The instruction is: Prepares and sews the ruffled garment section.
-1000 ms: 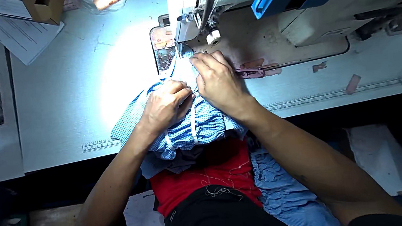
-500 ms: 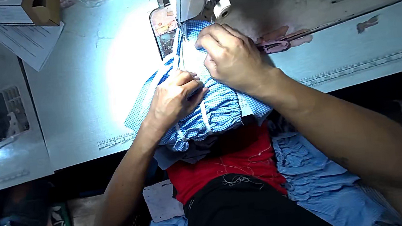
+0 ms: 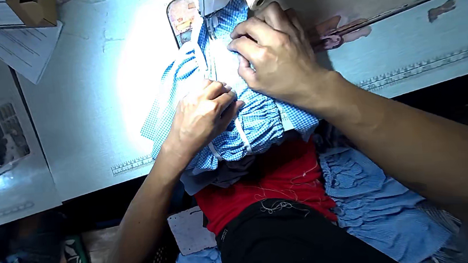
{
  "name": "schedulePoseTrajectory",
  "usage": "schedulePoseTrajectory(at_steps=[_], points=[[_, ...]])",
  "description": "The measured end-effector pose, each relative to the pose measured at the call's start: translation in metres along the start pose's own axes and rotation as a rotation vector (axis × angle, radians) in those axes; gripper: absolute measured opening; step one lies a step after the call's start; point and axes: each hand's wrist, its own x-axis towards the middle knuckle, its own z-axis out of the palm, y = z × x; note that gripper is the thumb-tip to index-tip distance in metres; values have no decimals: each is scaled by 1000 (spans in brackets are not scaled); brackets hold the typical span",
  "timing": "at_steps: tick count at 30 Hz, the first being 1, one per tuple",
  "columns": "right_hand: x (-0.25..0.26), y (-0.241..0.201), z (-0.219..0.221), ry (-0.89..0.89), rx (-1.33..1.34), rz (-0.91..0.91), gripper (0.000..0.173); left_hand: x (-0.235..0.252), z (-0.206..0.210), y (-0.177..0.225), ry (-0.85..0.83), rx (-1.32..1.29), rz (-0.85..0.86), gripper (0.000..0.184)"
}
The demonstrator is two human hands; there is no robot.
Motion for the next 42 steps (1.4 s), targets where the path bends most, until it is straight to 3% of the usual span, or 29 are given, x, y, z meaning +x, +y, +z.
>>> schedulePoseTrajectory(at_steps=[6,9,13,17,21,24,28,32,35,38,40,42], points=[[1,0,-3,-29,-25,22,36,1,-4,1,-31,-19,-13,28],[-1,1,1,58,15,-53,27,0,-4,4,-47,-25,-20,28],[-4,2,-3,-22,-8,2,38,-1,-5,6,-61,-12,-27,29],[-5,0,-4,10,-24,-23,28,-1,-6,9,-79,-11,-39,34],[-5,-3,-9,-70,-32,29,40,-1,-7,11,-88,6,-50,34],[-7,-5,-10,-24,-20,-11,29,0,-6,12,-99,13,-58,34],[-9,-4,-10,-67,-41,39,39,3,-5,12,-89,32,-60,33],[-5,-6,-9,-44,-77,43,31,4,-3,10,-103,31,-62,34],[-12,-24,-12,-46,-86,99,34,-6,-5,30,-72,56,-200,33],[-39,-40,-12,-54,1,91,36,-40,-3,57,-1,-11,-544,56],[-46,-33,-9,-46,9,102,37,-60,-4,17,-2,32,-544,64],[-43,-24,-6,-33,-20,102,38,-58,-31,-61,-154,146,-441,69]])
